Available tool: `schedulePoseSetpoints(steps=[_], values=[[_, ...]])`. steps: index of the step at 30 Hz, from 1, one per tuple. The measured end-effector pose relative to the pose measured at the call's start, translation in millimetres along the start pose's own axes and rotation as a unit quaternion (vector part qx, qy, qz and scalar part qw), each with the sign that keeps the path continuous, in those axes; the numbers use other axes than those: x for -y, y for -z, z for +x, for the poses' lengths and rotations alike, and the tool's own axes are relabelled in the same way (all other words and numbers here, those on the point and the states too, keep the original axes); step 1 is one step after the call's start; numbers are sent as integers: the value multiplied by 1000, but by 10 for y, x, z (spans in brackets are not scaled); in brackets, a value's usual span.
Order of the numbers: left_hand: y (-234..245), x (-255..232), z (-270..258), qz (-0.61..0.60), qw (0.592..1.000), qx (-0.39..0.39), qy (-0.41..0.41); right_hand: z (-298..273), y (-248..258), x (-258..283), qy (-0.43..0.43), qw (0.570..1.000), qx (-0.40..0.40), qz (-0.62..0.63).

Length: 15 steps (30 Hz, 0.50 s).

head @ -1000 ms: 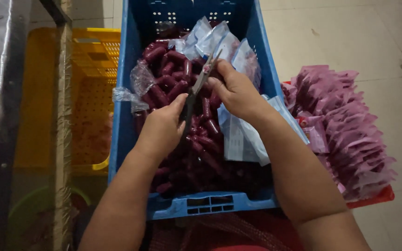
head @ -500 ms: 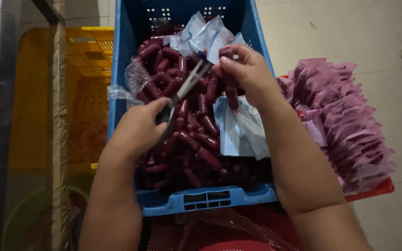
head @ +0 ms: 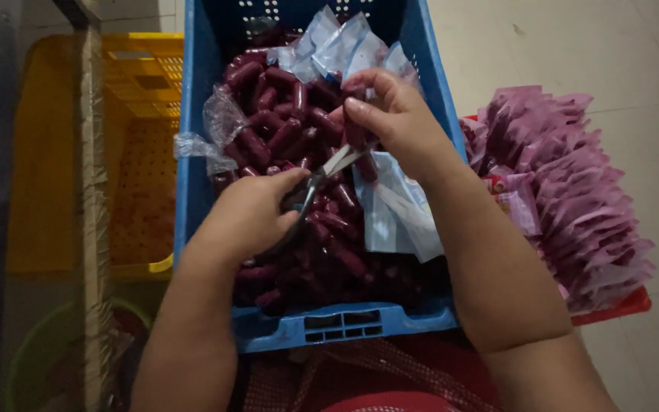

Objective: The person fills clear plastic packets with meat sticks from a blue crate, using scissors to separate the sticks when necessary, and places the filled packets onto a stack.

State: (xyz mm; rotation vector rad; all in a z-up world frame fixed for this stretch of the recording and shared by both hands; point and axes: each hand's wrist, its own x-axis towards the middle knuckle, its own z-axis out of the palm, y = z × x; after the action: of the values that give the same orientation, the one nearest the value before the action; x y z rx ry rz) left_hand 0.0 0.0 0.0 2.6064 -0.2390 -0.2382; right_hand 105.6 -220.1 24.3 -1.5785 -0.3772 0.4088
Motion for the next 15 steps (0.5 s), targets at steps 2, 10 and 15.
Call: schedulePoseSetpoints(steps=[2,10,15], values=[[1,-12,-1,1,1000,3,3,25,-9,-36,10,1000,5,5],[22,111,-21,-6,1000,15,0,52,9,-112,46,996,3,74],[199,28,-134,-162,985,-62,13,10,9,-173,45,996,64,44]])
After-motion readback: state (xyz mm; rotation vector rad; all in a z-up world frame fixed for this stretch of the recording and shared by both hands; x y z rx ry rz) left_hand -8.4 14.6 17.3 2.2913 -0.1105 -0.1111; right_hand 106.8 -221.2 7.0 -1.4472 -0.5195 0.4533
